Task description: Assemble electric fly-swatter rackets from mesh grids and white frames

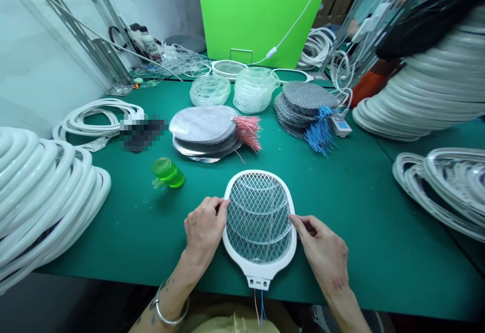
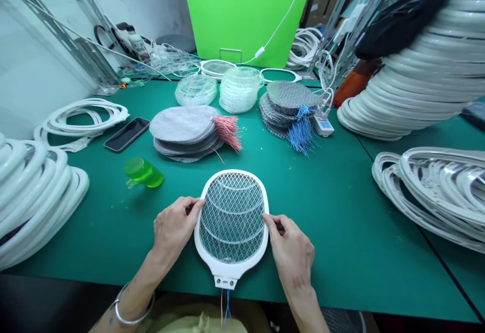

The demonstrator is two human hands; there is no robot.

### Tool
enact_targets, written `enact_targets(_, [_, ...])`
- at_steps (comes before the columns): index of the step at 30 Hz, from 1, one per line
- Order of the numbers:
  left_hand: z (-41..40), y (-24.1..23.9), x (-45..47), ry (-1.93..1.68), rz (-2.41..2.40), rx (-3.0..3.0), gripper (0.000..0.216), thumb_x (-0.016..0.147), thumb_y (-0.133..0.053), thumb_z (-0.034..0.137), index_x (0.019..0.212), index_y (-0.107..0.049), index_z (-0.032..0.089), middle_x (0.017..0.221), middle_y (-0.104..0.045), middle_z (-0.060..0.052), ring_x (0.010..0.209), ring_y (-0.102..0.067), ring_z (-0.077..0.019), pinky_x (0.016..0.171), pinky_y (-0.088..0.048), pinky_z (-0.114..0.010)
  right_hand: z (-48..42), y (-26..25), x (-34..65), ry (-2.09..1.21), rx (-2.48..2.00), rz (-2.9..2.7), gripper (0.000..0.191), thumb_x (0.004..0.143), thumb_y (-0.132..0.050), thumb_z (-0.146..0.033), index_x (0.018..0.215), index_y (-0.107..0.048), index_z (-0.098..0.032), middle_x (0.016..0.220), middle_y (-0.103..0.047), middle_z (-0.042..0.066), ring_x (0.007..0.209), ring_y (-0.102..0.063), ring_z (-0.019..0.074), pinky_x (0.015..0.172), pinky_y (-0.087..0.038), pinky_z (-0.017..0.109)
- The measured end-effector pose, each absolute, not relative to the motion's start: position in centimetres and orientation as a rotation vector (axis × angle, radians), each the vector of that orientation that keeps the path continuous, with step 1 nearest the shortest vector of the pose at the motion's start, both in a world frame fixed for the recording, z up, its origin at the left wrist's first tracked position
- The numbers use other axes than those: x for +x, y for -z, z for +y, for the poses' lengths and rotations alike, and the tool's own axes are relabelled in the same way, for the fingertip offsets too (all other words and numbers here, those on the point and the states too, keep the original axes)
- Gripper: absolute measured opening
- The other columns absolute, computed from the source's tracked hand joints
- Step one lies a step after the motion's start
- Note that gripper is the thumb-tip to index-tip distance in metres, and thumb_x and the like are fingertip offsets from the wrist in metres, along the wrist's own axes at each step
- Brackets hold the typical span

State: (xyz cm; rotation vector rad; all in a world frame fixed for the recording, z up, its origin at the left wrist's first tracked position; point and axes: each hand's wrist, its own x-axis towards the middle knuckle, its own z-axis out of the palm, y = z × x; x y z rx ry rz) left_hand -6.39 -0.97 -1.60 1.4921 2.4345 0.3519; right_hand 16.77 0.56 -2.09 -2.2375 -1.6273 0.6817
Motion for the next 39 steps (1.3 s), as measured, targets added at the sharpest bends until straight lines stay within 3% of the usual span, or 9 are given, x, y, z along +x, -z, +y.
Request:
enact_targets(6, [-1.0, 1.6, -6.4, -0.361, 2.447, 1.468, 0.021, 0.093, -0.053, 0.044, 0.088, -0.068, 0.029, 0.093, -0.071, 0.003, 0.076, -0.064, -0.0207, 0.056, -0.026, -0.028, 0.5, 2.0, 16.4, -0.546, -2.339, -1.689, 0.039, 0.085, -0.049, -0.063, 0.076, -0.068, -0.03, 0.076, -0.071, 0.0, 0.074, -0.063, 0.0234, 0.058, -0.033, 0.03])
enact_targets(13, [-1.5, 1.8, -6.9, -0.492, 2.317, 1.391, 0.02, 0.091, -0.055, 0.044, 0.086, -0.066, 0.027, 0.088, -0.069, 0.004, 0.075, -0.063, -0.0163, 0.06, -0.032, -0.026, -0.1, 1.5, 17.0, -0.84, -2.28, -1.532, 0.036, 0.08, -0.053, -0.066, 0.088, -0.071, -0.036, 0.084, -0.073, -0.003, 0.08, -0.064, 0.0227, 0.065, -0.04, 0.03])
enact_targets(19, [-1.4, 1.8, -6.4, -0.413, 2.38, 1.398, 0.021, 0.092, -0.054, 0.041, 0.083, -0.067, 0.027, 0.09, -0.07, 0.002, 0.077, -0.063, -0.0199, 0.059, -0.029, -0.027, -1.0, 2.7, 16.5, -0.603, -2.193, -1.613, 0.033, 0.085, -0.05, -0.059, 0.089, -0.071, -0.034, 0.097, -0.071, -0.004, 0.076, -0.062, 0.0194, 0.063, -0.038, 0.029])
enact_targets(31, [-2.0, 1.9, -6.2, -0.336, 2.45, 1.404, 0.028, 0.094, -0.052, 0.046, 0.078, -0.062, 0.024, 0.079, -0.07, 0.001, 0.073, -0.065, -0.0212, 0.055, -0.025, -0.027, -1.7, 3.1, 15.3, -0.415, -2.327, -1.58, 0.028, 0.088, -0.054, -0.053, 0.084, -0.067, -0.028, 0.094, -0.07, -0.004, 0.073, -0.059, 0.0173, 0.056, -0.032, 0.026])
enact_targets(39, [-2.7, 1.8, -6.5, -0.378, 2.394, 1.402, 0.022, 0.094, -0.051, 0.041, 0.085, -0.067, 0.028, 0.086, -0.072, 0.001, 0.077, -0.066, -0.0212, 0.057, -0.03, -0.027, -2.3, 3.0, 15.4, -0.484, -2.232, -1.593, 0.032, 0.087, -0.051, -0.056, 0.095, -0.069, -0.031, 0.095, -0.07, 0.0, 0.074, -0.062, 0.0185, 0.06, -0.038, 0.028])
